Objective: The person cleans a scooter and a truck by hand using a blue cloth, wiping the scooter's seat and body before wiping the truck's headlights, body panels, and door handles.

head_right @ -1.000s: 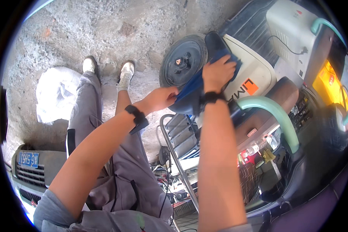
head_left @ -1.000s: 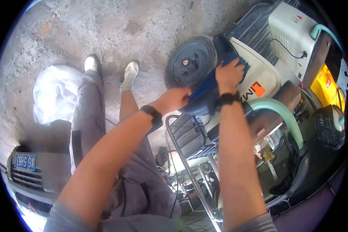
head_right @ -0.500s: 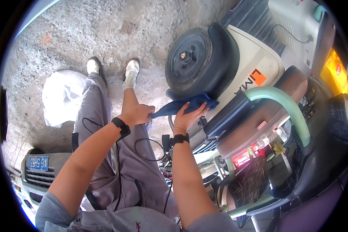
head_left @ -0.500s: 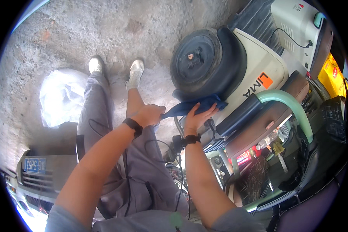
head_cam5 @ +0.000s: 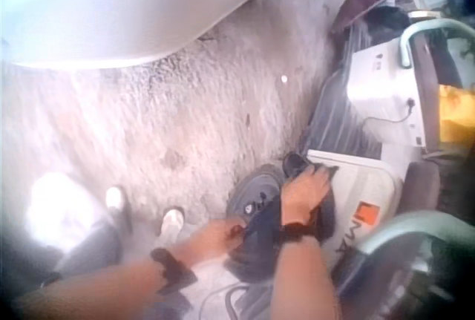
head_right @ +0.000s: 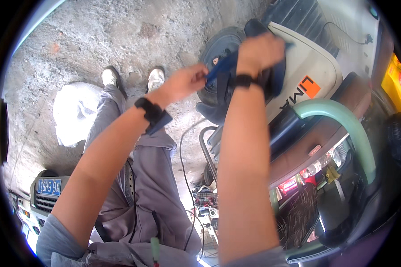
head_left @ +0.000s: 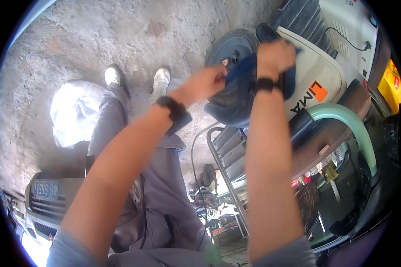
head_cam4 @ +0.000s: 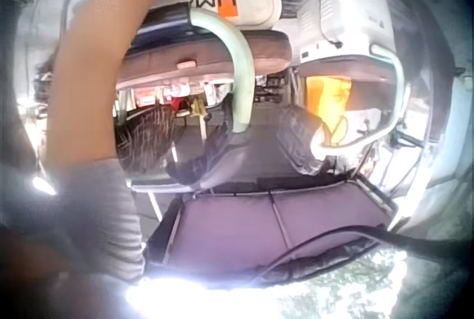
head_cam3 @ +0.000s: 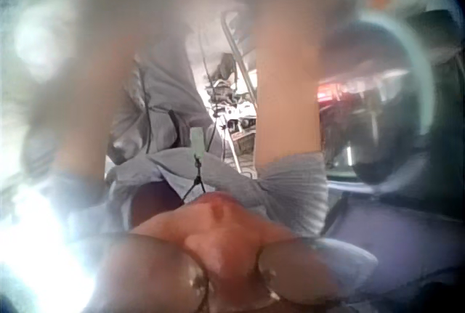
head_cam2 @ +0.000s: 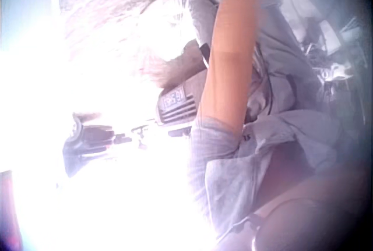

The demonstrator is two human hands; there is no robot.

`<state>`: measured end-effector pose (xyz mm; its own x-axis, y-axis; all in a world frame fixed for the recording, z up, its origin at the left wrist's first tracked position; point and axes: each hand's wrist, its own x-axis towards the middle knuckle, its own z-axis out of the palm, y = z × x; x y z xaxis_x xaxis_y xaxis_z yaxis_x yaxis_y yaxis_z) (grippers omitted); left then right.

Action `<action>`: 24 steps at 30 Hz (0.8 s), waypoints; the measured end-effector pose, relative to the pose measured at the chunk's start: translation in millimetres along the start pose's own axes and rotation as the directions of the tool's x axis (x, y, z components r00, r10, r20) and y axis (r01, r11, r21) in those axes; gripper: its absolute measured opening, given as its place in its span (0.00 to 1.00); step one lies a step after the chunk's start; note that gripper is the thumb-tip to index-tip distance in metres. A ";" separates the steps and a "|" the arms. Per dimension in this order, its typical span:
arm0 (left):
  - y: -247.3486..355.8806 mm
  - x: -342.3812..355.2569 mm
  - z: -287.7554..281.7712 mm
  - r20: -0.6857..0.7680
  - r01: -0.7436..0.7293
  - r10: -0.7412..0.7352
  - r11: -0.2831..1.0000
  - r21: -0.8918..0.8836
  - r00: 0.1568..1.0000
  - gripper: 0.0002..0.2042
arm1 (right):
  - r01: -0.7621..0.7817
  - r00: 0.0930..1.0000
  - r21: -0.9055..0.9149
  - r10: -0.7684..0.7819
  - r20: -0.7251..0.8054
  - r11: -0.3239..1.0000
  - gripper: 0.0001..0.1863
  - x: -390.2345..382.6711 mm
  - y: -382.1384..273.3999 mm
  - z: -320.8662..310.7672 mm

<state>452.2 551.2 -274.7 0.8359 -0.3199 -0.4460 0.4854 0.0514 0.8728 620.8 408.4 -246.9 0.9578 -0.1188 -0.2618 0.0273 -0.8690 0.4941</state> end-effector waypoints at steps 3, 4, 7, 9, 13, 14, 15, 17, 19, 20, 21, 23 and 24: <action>2.0 34.1 -1.6 -0.027 -0.016 0.016 1.000 0.008 1.000 0.10 | 0.353 0.913 -0.132 -0.310 0.267 0.926 0.29 81.9 21.0 40.7; -5.4 40.7 1.3 -0.045 -0.028 0.028 1.000 0.003 0.999 0.10 | 0.548 0.796 -0.116 -0.475 0.375 0.828 0.30 97.7 25.5 50.4; -26.1 36.5 -1.6 -0.089 -0.019 0.019 1.000 0.005 0.996 0.10 | 0.508 0.699 -0.109 -0.335 0.632 0.854 0.33 105.2 -3.7 36.3; -32.8 24.5 4.8 -0.093 -0.027 0.026 1.000 -0.015 0.995 0.10 | 0.502 0.764 -0.125 -0.371 0.527 0.856 0.32 75.6 -7.0 40.9; -29.7 -9.9 27.0 0.090 0.103 -0.099 0.994 -0.042 0.991 0.12 | 0.456 0.884 -0.345 -0.461 0.075 0.820 0.29 5.0 17.5 41.5; -29.4 -20.2 26.0 0.083 0.095 -0.091 0.995 -0.036 0.992 0.12 | 0.396 0.918 -0.297 -0.369 0.144 0.869 0.32 -13.5 15.5 27.5; -26.9 -32.4 27.2 0.091 0.090 -0.089 0.996 -0.011 0.992 0.11 | 0.349 0.936 -0.291 -0.314 0.162 0.891 0.37 -31.9 19.9 16.1; -24.2 -62.5 25.6 0.097 0.110 -0.110 0.994 0.008 0.989 0.10 | 0.341 0.938 -0.286 -0.303 0.170 0.896 0.40 -75.7 25.3 8.5; -20.1 -84.0 23.6 0.153 0.138 -0.149 0.987 0.079 0.977 0.09 | 0.315 0.948 -0.349 -0.305 0.085 0.883 0.44 -117.2 31.0 0.5; -23.8 -96.6 26.1 0.161 0.082 -0.101 0.989 0.124 0.982 0.08 | 0.314 0.949 -0.349 -0.304 0.085 0.883 0.44 -134.3 31.4 -1.6; -23.9 -106.3 24.2 0.167 0.083 -0.104 0.989 0.125 0.981 0.08 | 0.300 0.953 -0.328 -0.269 0.138 0.896 0.45 -152.2 30.9 -0.6; -25.0 -121.6 17.6 0.294 0.188 -0.249 0.957 0.221 0.923 0.08 | 0.283 0.953 -0.297 -0.234 0.192 0.912 0.46 -185.5 33.0 4.8; -13.4 -125.0 5.0 0.317 0.209 -0.294 0.938 0.275 0.902 0.08 | 0.274 0.946 -0.255 -0.211 0.247 0.927 0.46 -201.1 36.0 12.0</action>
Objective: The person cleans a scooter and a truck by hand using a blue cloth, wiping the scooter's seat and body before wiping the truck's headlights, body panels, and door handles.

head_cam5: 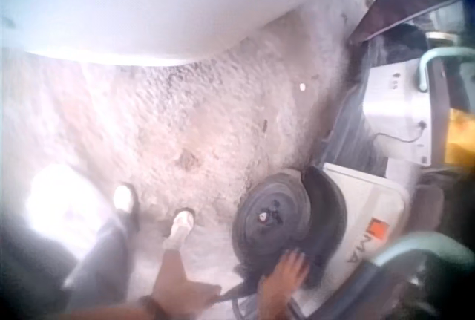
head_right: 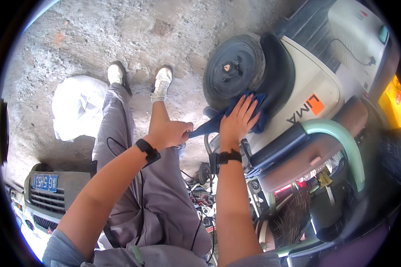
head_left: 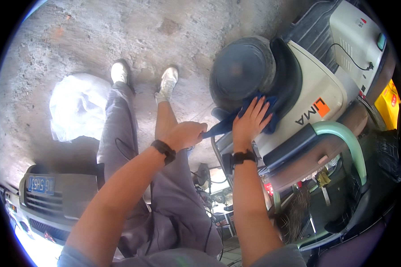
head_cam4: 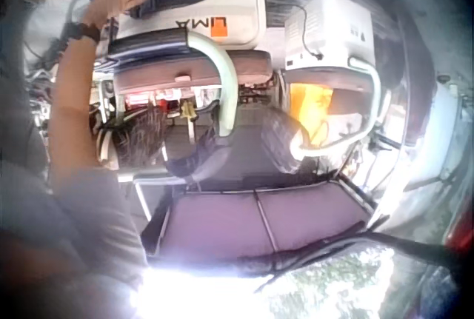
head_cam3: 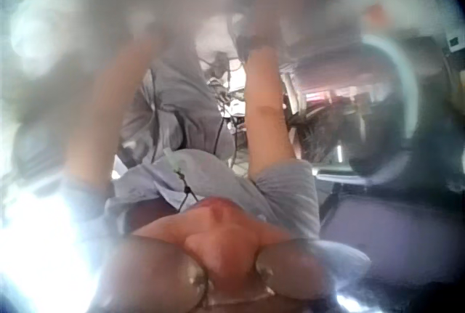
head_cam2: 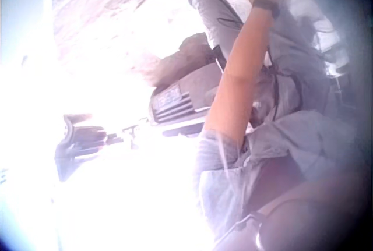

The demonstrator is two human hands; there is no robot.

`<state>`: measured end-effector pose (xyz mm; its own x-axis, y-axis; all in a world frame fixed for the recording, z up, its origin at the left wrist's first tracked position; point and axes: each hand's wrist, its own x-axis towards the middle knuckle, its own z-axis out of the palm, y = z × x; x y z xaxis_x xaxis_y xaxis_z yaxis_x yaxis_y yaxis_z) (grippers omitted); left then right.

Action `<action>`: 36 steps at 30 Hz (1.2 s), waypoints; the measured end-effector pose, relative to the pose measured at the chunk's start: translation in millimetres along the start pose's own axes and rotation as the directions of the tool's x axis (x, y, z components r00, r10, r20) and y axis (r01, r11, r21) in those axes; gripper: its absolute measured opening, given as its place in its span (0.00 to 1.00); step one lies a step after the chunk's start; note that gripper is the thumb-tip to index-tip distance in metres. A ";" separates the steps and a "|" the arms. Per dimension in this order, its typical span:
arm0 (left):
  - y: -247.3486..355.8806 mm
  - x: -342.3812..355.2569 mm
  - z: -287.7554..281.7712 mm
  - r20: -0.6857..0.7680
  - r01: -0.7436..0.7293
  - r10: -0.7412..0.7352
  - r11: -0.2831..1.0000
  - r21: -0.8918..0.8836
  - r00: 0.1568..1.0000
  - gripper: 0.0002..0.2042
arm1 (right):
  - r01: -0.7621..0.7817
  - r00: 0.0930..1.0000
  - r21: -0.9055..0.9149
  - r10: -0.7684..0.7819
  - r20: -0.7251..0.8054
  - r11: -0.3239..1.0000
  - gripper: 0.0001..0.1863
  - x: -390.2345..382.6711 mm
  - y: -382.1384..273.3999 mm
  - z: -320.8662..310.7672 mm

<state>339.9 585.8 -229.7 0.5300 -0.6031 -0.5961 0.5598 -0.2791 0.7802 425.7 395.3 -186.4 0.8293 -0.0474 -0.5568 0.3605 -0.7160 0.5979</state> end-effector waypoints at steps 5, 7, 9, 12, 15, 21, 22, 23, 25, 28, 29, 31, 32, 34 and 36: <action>-28.7 -9.8 4.5 0.009 0.010 -0.010 1.000 -0.024 1.000 0.09 | 0.114 0.975 0.062 -0.123 0.186 0.992 0.46 -33.2 -24.0 41.2; -33.1 -10.4 9.8 0.111 0.049 -0.046 0.999 -0.018 0.993 0.08 | 0.143 0.973 0.054 -0.150 0.175 0.988 0.47 -37.3 -25.7 44.2; -39.8 -9.8 18.8 0.016 -0.005 0.006 0.998 -0.064 1.000 0.08 | 0.177 0.974 0.000 -0.176 0.141 0.984 0.46 -26.4 -26.3 38.2; -24.4 7.0 15.2 -0.148 -0.084 0.062 0.986 -0.147 0.987 0.08 | -0.128 0.980 0.146 0.147 -0.131 0.981 0.41 17.1 -13.7 12.1; -1.6 47.6 -3.6 -0.323 -0.250 0.154 0.926 -0.283 0.934 0.10 | -0.225 0.823 0.242 0.317 -0.472 0.944 0.35 86.8 15.9 -18.8; -0.8 114.0 -66.6 -0.406 -0.249 0.189 0.963 -0.100 0.894 0.06 | -0.119 0.714 0.554 0.458 -0.529 0.824 0.29 66.7 16.1 -0.1; -1.0 115.5 -68.4 -0.375 -0.260 0.207 0.961 -0.097 0.904 0.06 | -0.109 0.675 0.597 0.501 -0.542 0.795 0.27 52.9 10.7 9.3; -2.0 116.0 -62.4 -0.357 -0.263 0.214 0.960 -0.095 0.909 0.06 | -0.122 0.624 0.605 0.534 -0.570 0.787 0.27 37.7 11.8 20.0; -17.0 105.7 -48.2 -0.299 -0.262 0.236 0.964 -0.050 0.924 0.06 | -0.039 0.547 0.793 0.677 -0.492 0.608 0.27 13.8 6.8 46.2; -49.3 78.3 -29.2 -0.144 -0.096 0.089 0.994 -0.048 0.986 0.07 | -0.171 0.487 0.745 0.713 -0.506 0.645 0.27 -3.1 -16.1 68.2; -55.8 65.8 -24.0 -0.087 -0.025 0.019 0.997 -0.067 0.996 0.07 | -0.165 0.475 0.753 0.721 -0.505 0.637 0.27 -4.5 -26.4 73.7; -70.1 47.7 -6.3 -0.059 0.020 -0.022 0.999 -0.036 0.998 0.07 | -0.201 0.447 0.856 0.822 -0.352 0.476 0.32 -14.7 -45.3 88.4; -73.6 40.5 -0.4 -0.059 0.008 -0.010 0.999 -0.036 0.998 0.07 | -0.116 0.399 0.918 0.864 -0.308 0.380 0.30 -20.2 -57.5 91.9; -70.7 24.2 6.2 -0.142 -0.010 0.025 0.994 0.106 0.990 0.07 | -0.182 0.332 0.976 0.942 -0.056 0.122 0.32 -42.5 -84.5 109.6; -69.7 7.5 1.0 -0.127 0.001 0.019 0.988 0.152 0.992 0.07 | -0.330 0.223 0.863 0.856 0.466 -0.384 0.31 -57.4 -107.8 108.7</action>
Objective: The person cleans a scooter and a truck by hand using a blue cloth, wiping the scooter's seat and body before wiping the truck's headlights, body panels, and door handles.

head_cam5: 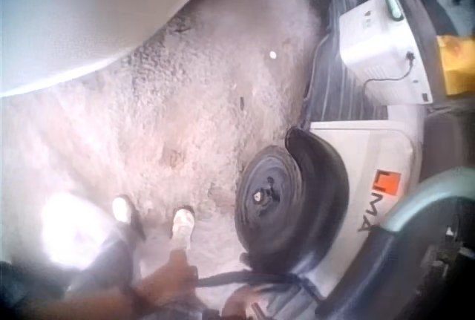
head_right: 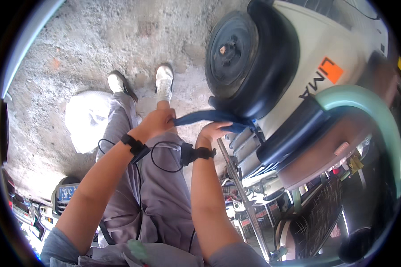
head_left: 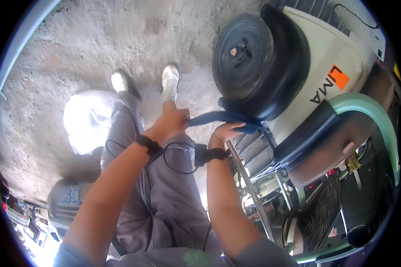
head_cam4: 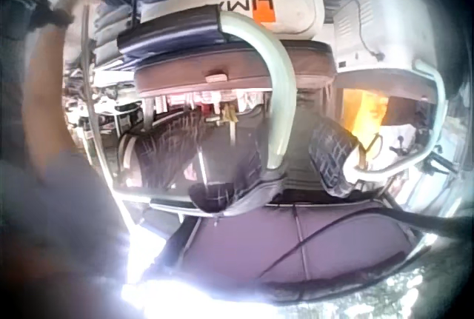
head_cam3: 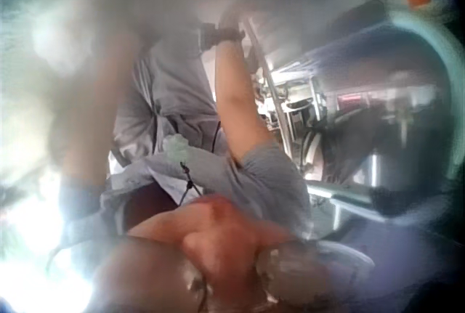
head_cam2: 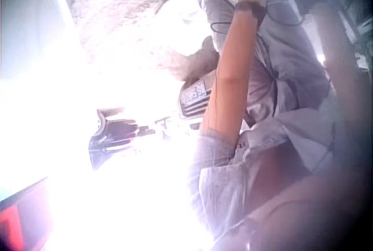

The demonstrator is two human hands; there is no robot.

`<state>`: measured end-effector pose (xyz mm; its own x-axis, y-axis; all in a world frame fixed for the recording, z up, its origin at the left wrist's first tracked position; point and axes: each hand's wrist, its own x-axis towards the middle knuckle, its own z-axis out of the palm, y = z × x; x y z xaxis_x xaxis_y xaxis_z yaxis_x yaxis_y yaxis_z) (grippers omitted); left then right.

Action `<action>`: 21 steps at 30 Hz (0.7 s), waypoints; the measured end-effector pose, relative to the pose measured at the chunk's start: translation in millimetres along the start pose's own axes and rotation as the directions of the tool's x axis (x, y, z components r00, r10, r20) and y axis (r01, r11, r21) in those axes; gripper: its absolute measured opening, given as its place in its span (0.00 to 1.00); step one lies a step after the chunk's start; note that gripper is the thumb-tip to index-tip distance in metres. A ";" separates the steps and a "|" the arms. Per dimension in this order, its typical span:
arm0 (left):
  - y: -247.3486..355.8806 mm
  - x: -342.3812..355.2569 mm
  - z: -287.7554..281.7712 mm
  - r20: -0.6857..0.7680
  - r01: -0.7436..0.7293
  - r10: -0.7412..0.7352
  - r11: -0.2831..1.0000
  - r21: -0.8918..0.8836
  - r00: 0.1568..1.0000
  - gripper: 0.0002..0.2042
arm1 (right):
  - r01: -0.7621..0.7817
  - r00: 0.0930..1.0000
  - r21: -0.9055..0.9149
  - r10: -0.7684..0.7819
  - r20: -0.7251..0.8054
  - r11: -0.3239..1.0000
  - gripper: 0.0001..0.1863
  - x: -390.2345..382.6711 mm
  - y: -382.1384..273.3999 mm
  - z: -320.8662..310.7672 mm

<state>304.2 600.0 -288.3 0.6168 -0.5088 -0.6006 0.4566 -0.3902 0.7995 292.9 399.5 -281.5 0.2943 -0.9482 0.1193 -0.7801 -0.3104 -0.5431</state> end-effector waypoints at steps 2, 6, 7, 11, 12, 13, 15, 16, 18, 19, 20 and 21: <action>8.0 -11.2 -15.9 0.011 0.018 -0.019 0.997 0.069 1.000 0.07 | -0.654 0.732 0.227 0.528 0.432 0.721 0.21 -2.1 16.6 -8.0; 48.2 -20.3 -45.4 0.022 -0.060 0.060 0.998 0.015 0.998 0.06 | -0.820 0.518 0.277 0.444 0.731 0.500 0.15 18.1 -18.9 7.5; 54.0 -24.8 -56.2 0.009 -0.039 0.039 0.999 0.035 0.999 0.06 | -0.820 0.552 0.276 0.565 0.613 0.502 0.18 5.7 -51.6 10.6; 133.9 -24.7 -107.1 -0.085 -0.120 0.127 0.989 0.083 0.988 0.07 | -0.569 0.810 0.215 0.495 0.313 0.794 0.22 28.6 -125.0 -4.7; 149.3 -30.8 -123.2 -0.125 -0.079 0.084 0.996 0.045 0.989 0.07 | -0.578 0.803 0.232 0.496 0.330 0.782 0.22 30.1 -149.4 -13.0; 163.6 -38.9 -137.3 -0.164 -0.040 0.040 0.999 0.004 0.986 0.07 | -0.087 0.877 0.169 -0.004 0.480 0.982 0.24 34.8 -174.9 -24.2; 185.8 -56.2 -159.8 -0.231 -0.073 0.083 0.996 0.050 0.969 0.08 | 0.443 0.646 0.217 -0.478 0.595 0.870 0.26 39.0 -242.8 -51.7; 194.3 -62.0 -167.1 -0.277 -0.098 0.119 0.991 0.087 0.953 0.08 | 0.455 0.607 0.045 -0.347 0.715 0.889 0.25 40.2 -278.8 -68.8; 212.1 -71.8 -182.2 -0.289 -0.097 0.130 0.987 0.125 0.949 0.08 | 0.619 0.572 0.130 -0.557 0.602 0.775 0.25 32.2 -342.9 -105.7; 222.1 -71.9 -185.6 -0.297 -0.112 0.147 0.985 0.134 0.944 0.08 | 0.622 0.573 0.141 -0.571 0.588 0.770 0.25 34.7 -358.2 -112.8; 227.2 -76.7 -186.7 -0.291 -0.117 0.154 0.983 0.141 0.944 0.08 | 0.626 0.580 0.044 -0.503 0.641 0.779 0.24 32.7 -367.5 -118.5; 232.1 -80.5 -188.1 -0.284 -0.122 0.160 0.982 0.147 0.945 0.07 | 0.629 0.588 -0.055 -0.429 0.685 0.775 0.23 31.5 -375.7 -122.6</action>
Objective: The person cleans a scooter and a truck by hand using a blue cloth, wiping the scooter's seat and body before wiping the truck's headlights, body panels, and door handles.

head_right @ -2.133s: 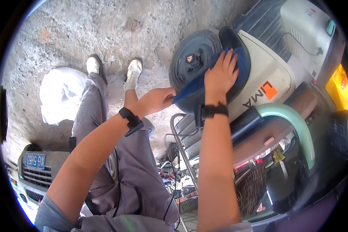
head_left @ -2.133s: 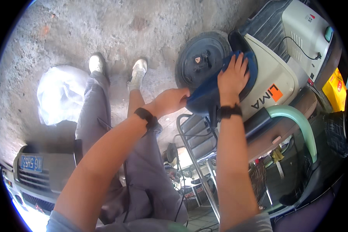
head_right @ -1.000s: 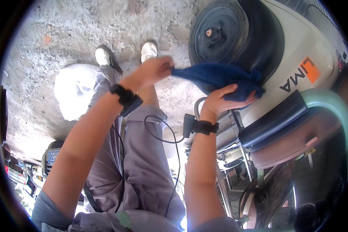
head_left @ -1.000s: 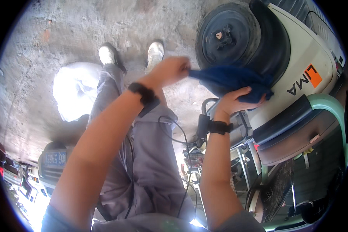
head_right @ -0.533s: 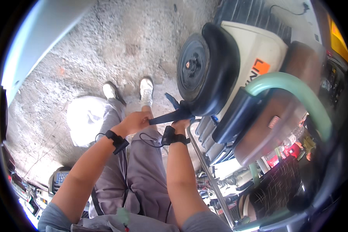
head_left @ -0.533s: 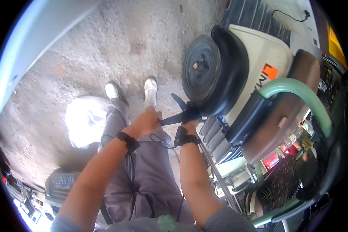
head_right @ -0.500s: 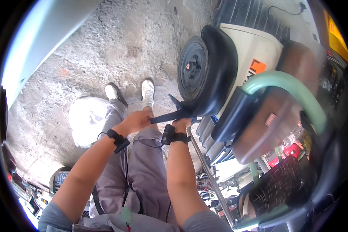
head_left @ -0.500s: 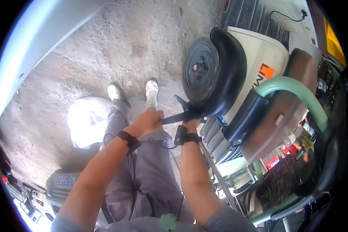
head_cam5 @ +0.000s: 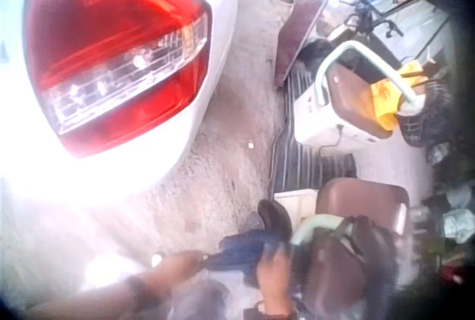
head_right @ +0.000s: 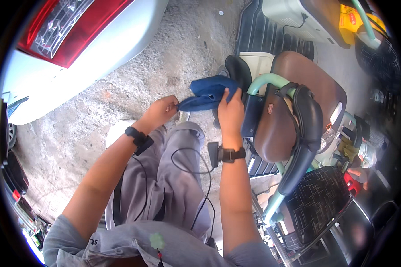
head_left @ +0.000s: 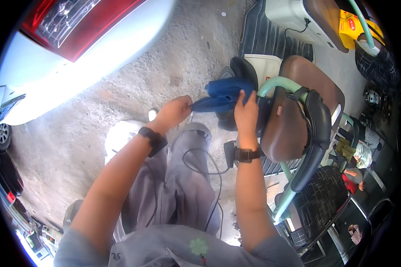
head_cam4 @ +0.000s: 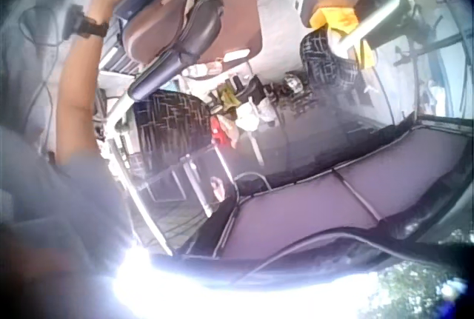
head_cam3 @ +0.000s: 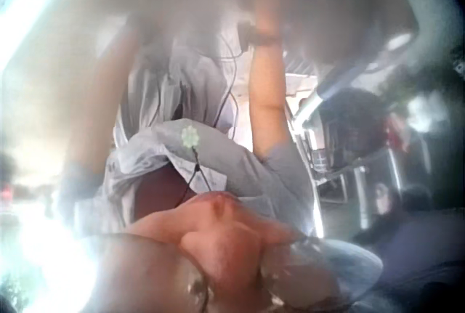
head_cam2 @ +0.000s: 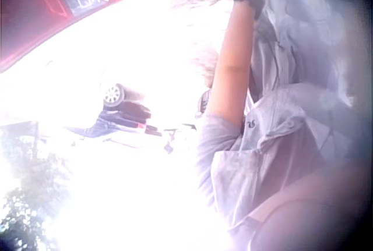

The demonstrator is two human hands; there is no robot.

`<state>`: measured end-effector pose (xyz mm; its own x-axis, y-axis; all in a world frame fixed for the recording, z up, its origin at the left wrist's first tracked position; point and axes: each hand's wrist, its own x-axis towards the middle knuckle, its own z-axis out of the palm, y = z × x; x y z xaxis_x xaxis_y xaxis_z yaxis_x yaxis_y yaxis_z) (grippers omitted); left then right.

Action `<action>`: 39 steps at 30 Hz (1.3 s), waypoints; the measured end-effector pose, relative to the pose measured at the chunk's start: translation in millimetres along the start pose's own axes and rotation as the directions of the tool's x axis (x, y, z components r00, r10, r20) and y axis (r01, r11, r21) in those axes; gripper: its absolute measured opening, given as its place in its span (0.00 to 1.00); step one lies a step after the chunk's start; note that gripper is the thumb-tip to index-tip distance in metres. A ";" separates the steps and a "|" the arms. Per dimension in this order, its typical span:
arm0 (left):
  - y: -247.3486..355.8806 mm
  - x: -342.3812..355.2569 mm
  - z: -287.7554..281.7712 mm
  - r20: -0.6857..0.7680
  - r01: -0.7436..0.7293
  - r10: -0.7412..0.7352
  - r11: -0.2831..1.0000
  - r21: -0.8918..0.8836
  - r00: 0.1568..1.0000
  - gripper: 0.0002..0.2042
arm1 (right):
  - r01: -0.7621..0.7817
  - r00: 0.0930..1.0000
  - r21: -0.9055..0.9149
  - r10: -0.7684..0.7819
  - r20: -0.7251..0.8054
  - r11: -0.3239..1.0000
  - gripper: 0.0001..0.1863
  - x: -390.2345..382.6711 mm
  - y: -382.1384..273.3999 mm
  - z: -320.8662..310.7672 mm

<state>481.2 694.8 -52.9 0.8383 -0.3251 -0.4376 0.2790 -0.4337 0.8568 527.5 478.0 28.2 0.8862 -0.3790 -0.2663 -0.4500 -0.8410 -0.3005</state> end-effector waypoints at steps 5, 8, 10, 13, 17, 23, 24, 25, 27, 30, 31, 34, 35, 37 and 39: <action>25.6 14.2 2.6 0.025 -0.063 0.062 0.997 0.035 0.998 0.07 | 0.283 0.954 -0.105 -0.269 0.131 0.953 0.16 29.9 -19.3 -32.4; 49.0 37.8 19.9 -0.013 -0.229 0.229 0.970 -0.081 0.973 0.06 | 0.415 0.862 -0.348 -0.242 0.445 0.840 0.17 86.0 -49.8 -83.1; 90.2 52.6 13.5 -0.107 -0.391 0.388 0.921 -0.003 0.915 0.06 | 0.527 0.789 -0.319 -0.314 0.528 0.788 0.22 122.3 -80.3 -119.0; 140.2 89.5 -4.7 -0.044 -0.480 0.478 0.875 -0.069 0.877 0.07 | 0.710 0.612 -0.142 -0.504 0.610 0.690 0.27 171.1 -90.4 -164.2; 168.2 150.1 -4.7 0.087 -0.508 0.516 0.856 -0.093 0.852 0.08 | 0.837 0.341 0.020 -0.549 0.763 0.547 0.28 240.0 -80.7 -178.7; 151.6 203.5 34.5 0.099 -0.424 0.430 0.903 -0.074 0.897 0.08 | 0.930 0.054 -0.010 -0.108 0.993 0.368 0.21 319.5 48.5 -76.0; 140.8 205.5 43.4 0.098 -0.408 0.413 0.910 -0.070 0.905 0.08 | 0.930 -0.014 -0.003 0.042 0.999 0.369 0.18 322.1 54.2 -43.1; 122.6 198.4 49.4 0.160 -0.346 0.356 0.934 -0.085 0.921 0.08 | 0.882 0.032 -0.162 0.286 0.958 0.442 0.17 305.4 21.4 -24.3; 118.4 199.6 56.9 0.217 -0.310 0.327 0.944 -0.109 0.920 0.08 | 0.871 0.083 -0.189 0.245 0.966 0.453 0.17 296.9 16.8 -20.2; 108.5 208.4 64.2 0.380 -0.281 0.282 0.958 -0.058 0.881 0.08 | 0.907 0.022 -0.137 0.280 0.960 0.398 0.15 299.9 33.1 -3.0; 96.3 214.2 68.3 0.336 -0.291 0.271 0.957 0.012 0.902 0.10 | 0.911 0.007 -0.120 0.276 0.961 0.395 0.14 308.4 31.1 8.3; 87.5 228.3 80.8 0.397 -0.232 0.196 0.972 0.045 0.897 0.12 | 0.888 -0.077 -0.078 0.313 0.947 0.453 0.12 320.9 34.7 15.1; 90.2 235.8 74.8 0.461 -0.200 0.143 0.977 0.078 0.876 0.11 | 0.878 -0.083 -0.063 0.281 0.956 0.475 0.11 323.8 36.5 11.4; 103.4 231.0 62.3 0.433 -0.207 0.176 0.978 0.026 0.884 0.11 | 0.882 0.021 -0.054 0.077 0.997 0.467 0.10 318.8 44.9 -2.7; 98.1 226.5 56.0 0.407 -0.207 0.201 0.978 -0.030 0.891 0.11 | 0.916 0.084 -0.174 0.251 0.964 0.362 0.13 305.8 32.5 0.2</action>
<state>672.2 531.5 -83.2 0.6125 -0.7188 -0.3287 0.1136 -0.3315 0.9366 783.9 334.9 -63.2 -0.1447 0.1290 -0.9810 0.6681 -0.7186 -0.1931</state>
